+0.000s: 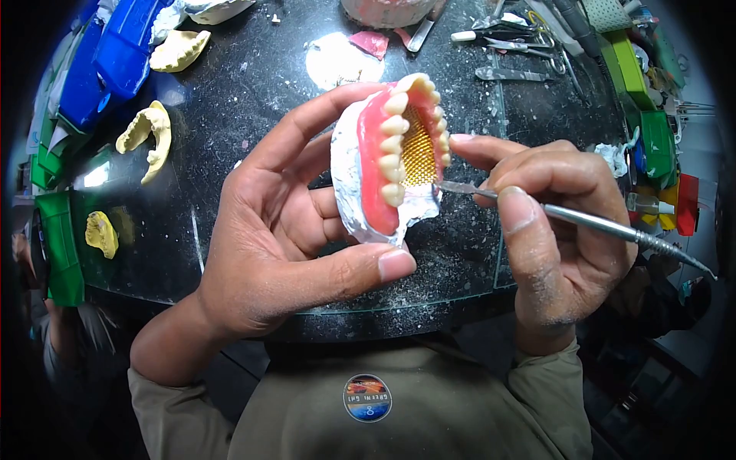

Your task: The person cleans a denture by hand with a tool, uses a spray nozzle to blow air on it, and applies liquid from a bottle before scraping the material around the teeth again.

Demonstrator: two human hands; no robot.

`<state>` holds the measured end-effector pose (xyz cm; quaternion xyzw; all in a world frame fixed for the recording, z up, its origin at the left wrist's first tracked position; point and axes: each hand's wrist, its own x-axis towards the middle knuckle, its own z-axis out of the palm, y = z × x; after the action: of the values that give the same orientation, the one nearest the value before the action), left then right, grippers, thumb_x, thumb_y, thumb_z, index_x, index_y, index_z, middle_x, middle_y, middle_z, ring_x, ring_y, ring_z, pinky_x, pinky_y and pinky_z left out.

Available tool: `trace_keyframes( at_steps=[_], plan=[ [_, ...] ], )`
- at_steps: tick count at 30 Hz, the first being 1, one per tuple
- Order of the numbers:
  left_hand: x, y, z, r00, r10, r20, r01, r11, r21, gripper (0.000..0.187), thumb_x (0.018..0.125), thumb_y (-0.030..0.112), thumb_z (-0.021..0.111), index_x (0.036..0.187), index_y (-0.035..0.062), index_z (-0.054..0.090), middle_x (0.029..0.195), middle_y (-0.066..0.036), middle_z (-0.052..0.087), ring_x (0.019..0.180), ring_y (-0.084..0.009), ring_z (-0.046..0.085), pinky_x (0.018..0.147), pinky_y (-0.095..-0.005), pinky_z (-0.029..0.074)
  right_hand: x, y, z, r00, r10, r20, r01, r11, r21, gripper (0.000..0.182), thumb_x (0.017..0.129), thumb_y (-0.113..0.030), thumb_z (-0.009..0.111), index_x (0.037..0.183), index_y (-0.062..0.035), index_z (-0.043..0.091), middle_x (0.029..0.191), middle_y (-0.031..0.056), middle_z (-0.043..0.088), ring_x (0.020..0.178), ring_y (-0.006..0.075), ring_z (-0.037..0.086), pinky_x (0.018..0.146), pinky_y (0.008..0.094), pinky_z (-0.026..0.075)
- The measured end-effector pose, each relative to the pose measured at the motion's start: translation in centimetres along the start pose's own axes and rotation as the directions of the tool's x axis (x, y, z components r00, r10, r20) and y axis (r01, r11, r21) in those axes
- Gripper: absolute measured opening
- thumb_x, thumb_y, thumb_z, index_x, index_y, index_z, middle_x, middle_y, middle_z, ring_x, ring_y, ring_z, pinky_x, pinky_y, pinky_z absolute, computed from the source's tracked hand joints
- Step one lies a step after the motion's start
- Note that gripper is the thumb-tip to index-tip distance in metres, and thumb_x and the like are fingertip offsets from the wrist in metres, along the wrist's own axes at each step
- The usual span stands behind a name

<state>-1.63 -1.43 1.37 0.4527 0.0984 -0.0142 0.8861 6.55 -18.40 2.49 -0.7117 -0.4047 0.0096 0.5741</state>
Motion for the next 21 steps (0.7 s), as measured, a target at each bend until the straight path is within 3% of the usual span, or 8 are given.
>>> trace_keyframes(
  at_steps=[21],
  plan=[
    [-0.02, -0.19, 0.02, 1.000, 0.022, 0.004, -0.022, 1.000, -0.013, 0.090, 0.061, -0.004, 0.071, 0.135, -0.0031, 0.018, 0.130, -0.022, 0.036, 0.112, -0.0301, 0.050, 0.080, -0.0299, 0.053, 0.01, 0.10, 0.04, 1.000, -0.008, 0.007, 0.008, 1.000, -0.008, 0.006, 0.078, 0.001, 0.049, 0.082, 0.0036, 0.052, 0.070, 0.0100, 0.052, 0.067, 0.0163, 0.055, 0.079, 0.0509, 0.050]
  ],
)
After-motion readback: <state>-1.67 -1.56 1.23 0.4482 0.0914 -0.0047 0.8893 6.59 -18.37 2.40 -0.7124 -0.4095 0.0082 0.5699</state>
